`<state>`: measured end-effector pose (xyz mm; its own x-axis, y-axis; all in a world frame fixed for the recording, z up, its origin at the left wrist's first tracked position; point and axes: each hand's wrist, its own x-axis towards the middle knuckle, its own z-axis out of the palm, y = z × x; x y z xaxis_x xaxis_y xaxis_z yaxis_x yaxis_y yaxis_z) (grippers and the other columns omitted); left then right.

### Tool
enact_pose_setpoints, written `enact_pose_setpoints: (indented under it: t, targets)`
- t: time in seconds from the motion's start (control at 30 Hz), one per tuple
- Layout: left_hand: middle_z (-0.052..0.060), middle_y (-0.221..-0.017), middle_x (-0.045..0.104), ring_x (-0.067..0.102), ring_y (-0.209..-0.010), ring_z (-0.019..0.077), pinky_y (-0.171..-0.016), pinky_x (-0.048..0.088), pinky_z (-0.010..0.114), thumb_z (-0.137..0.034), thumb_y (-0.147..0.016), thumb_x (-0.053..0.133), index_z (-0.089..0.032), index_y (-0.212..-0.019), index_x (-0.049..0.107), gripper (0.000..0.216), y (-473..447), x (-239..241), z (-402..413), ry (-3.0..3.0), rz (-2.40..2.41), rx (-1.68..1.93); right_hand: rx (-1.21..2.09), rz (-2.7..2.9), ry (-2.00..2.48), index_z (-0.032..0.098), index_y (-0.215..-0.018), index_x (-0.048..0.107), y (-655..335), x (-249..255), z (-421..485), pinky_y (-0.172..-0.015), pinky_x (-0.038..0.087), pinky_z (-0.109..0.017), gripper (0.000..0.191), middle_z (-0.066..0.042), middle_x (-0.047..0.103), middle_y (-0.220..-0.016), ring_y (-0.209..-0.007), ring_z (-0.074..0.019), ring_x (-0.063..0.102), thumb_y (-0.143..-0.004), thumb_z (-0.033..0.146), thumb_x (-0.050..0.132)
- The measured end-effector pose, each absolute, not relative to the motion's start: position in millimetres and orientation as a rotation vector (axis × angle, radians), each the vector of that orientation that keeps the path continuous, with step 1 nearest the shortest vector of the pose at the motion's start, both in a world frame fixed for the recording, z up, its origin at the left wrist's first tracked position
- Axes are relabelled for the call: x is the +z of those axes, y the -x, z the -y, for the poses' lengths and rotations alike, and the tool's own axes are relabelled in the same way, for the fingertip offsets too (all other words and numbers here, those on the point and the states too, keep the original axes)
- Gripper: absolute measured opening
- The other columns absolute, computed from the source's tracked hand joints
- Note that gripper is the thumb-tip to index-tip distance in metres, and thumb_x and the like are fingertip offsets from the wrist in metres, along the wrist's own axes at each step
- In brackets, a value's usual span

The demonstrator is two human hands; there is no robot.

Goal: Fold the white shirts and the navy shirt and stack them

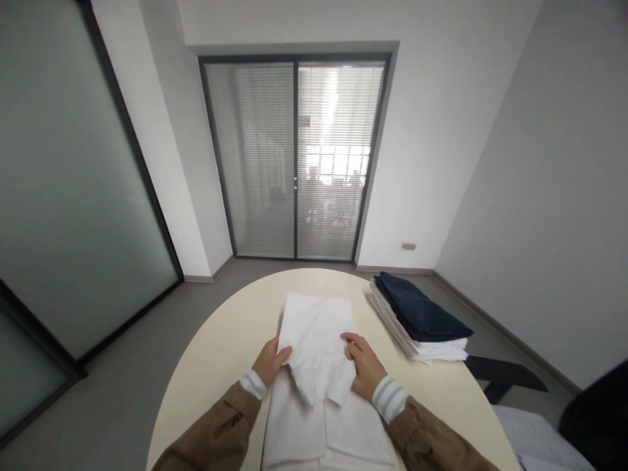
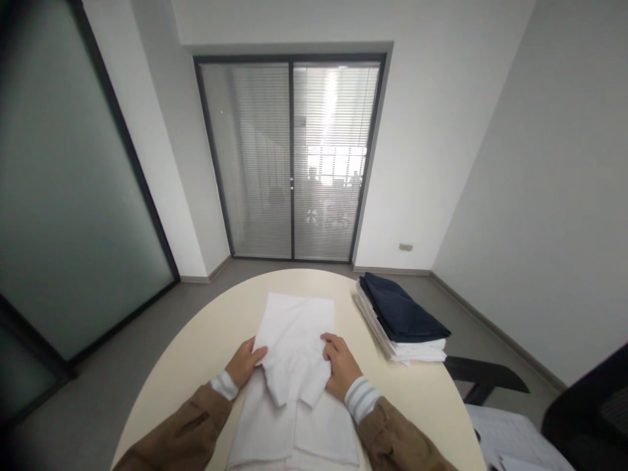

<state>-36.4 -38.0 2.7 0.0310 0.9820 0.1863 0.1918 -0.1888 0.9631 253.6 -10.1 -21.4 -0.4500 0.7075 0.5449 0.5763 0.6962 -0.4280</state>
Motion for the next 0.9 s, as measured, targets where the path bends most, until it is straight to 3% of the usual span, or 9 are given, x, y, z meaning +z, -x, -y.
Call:
enact_pose_setpoints:
  t: [0.1,0.27,0.33,0.4,0.5,0.7,0.77,0.9]
  targets:
    - [0.01,-0.088,0.075,0.066,-0.094,0.0306,-0.086,0.05,0.039,-0.047,-0.074,0.061,-0.011,-0.092,0.072,0.041,41.8,7.2,50.7,-1.477,-1.262,1.067,0.254,2.195,0.83,0.023,-0.073,0.039,-260.0,-10.2,17.1,-0.087,0.047,-0.04,0.022,-0.015,0.059,-0.118,-0.107,-0.0273,0.055,-0.067,0.016,0.059]
    - [0.008,-0.081,0.074,0.065,-0.081,0.0267,-0.076,0.049,0.035,-0.037,-0.076,0.053,-0.011,-0.084,0.073,0.034,47.4,0.1,70.1,-1.593,-1.299,0.792,0.262,2.247,0.693,0.024,-0.071,0.04,-269.7,5.1,36.9,-0.074,0.043,-0.034,0.017,-0.004,0.063,-0.082,-0.077,-0.0197,0.057,-0.069,0.017,0.055]
    - [0.007,-0.078,0.074,0.064,-0.076,0.0256,-0.073,0.049,0.034,-0.037,-0.076,0.055,-0.012,-0.081,0.073,0.032,48.4,-5.1,76.9,-1.667,-1.314,0.739,0.333,2.306,0.725,0.024,-0.077,0.046,-272.6,5.9,44.3,-0.07,0.042,-0.032,0.014,-0.002,0.062,-0.078,-0.071,-0.0182,0.055,-0.069,0.019,0.057]
    - [0.007,-0.079,0.075,0.065,-0.077,0.0266,-0.075,0.05,0.034,-0.042,-0.076,0.06,-0.013,-0.081,0.074,0.033,48.7,-8.1,80.9,-1.689,-1.317,0.754,0.395,2.377,0.776,0.023,-0.092,0.054,-274.1,5.1,48.6,-0.068,0.044,-0.03,0.024,-0.003,0.063,-0.083,-0.074,-0.0184,0.056,-0.069,0.021,0.06]
    - [0.01,-0.092,0.077,0.067,-0.089,0.0299,-0.085,0.05,0.037,-0.052,-0.08,0.06,-0.013,-0.092,0.075,0.044,46.6,-6.4,78.2,-1.656,-1.292,0.805,0.38,2.497,0.799,0.022,-0.113,0.057,-273.3,2.7,47.1,-0.08,0.047,-0.034,0.043,-0.007,0.065,-0.1,-0.09,-0.022,0.06,-0.07,0.024,0.065]
    - [0.016,-0.114,0.071,0.062,-0.113,0.0321,-0.102,0.044,0.042,-0.057,-0.082,0.056,-0.012,-0.106,0.07,0.053,32.3,-1.4,53.3,-1.595,-1.335,1.096,0.334,2.451,0.957,0.021,-0.121,0.057,-271.6,-7.2,28.0,-0.093,0.048,-0.038,0.044,-0.011,0.064,-0.115,-0.108,-0.0242,0.059,-0.078,0.016,0.058]
    - [0.015,-0.107,0.073,0.066,-0.104,0.0303,-0.095,0.048,0.041,-0.053,-0.082,0.057,-0.012,-0.107,0.065,0.049,29.7,-4.7,50.1,-1.554,-1.376,1.237,0.327,2.415,0.948,0.02,-0.12,0.056,-273.7,-10.9,25.0,-0.093,0.048,-0.038,0.043,-0.011,0.064,-0.114,-0.107,-0.0234,0.06,-0.077,0.013,0.056]
    - [0.003,-0.069,0.069,0.064,-0.06,0.0222,-0.061,0.05,0.033,-0.047,-0.079,0.059,-0.01,-0.13,0.047,0.064,37.2,-15.0,54.3,-1.402,-1.391,1.261,0.275,2.381,0.814,0.021,-0.107,0.058,-277.2,-12.8,30.3,-0.088,0.049,-0.036,0.037,-0.01,0.067,-0.108,-0.1,-0.0223,0.062,-0.071,0.013,0.056]
